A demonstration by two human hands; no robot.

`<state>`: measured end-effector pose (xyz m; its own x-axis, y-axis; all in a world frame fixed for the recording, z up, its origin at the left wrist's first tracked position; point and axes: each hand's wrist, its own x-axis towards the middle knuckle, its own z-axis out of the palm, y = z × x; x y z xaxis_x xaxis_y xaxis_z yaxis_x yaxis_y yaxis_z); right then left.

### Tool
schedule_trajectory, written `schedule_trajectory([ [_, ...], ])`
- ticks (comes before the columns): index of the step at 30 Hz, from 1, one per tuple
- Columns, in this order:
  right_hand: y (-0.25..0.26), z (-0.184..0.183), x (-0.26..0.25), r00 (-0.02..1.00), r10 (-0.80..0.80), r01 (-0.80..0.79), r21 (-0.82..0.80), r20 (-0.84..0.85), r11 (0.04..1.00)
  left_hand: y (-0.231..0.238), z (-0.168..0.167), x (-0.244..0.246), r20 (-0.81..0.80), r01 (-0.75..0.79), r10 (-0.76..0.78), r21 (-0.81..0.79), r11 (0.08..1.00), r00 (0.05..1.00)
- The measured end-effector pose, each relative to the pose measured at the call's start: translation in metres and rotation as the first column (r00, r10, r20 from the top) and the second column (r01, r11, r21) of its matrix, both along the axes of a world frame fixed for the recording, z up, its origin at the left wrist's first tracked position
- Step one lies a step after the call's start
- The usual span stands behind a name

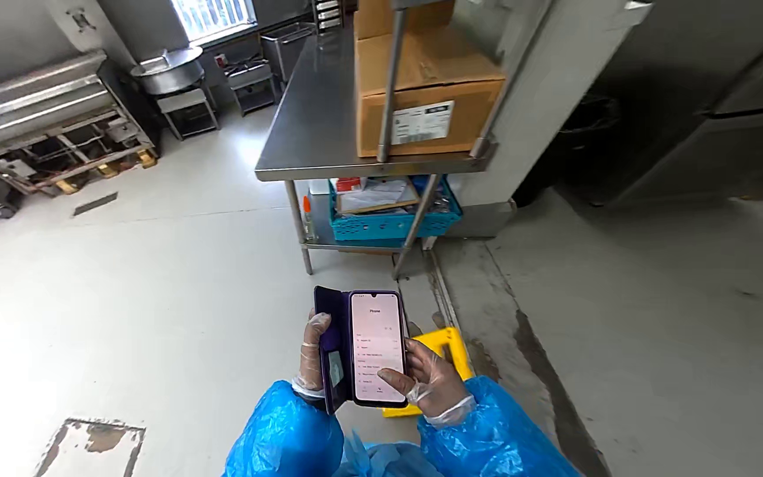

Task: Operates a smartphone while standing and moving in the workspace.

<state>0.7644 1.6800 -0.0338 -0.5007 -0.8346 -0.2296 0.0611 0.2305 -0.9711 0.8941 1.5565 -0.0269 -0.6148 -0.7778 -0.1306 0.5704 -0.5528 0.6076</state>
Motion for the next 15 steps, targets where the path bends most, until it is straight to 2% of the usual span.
schedule_trajectory([
  [4, -0.095, 0.0, 0.045, 0.997, 0.078, -0.078, 0.077, 0.001, 0.994, -0.082, -0.01, 0.057, 0.018, -0.04, 0.04, -0.022, 0.999, 0.999],
  [7, -0.15, 0.012, 0.066, 0.99, 0.137, -0.137, 0.095, 0.006, 0.986, -0.132, 0.0, 0.086, -0.034, -0.04, 0.04, -0.007, 0.999, 0.999],
  [11, -0.214, 0.023, 0.07, 0.983, 0.178, -0.174, 0.108, -0.033, 0.979, -0.186, 0.003, 0.096, -0.077, -0.099, 0.097, -0.027, 0.995, 0.992],
  [15, -0.28, 0.021, 0.058, 0.978, 0.207, -0.202, 0.11, -0.037, 0.973, -0.245, 0.005, 0.085, -0.044, -0.118, 0.117, -0.011, 0.993, 0.992],
])
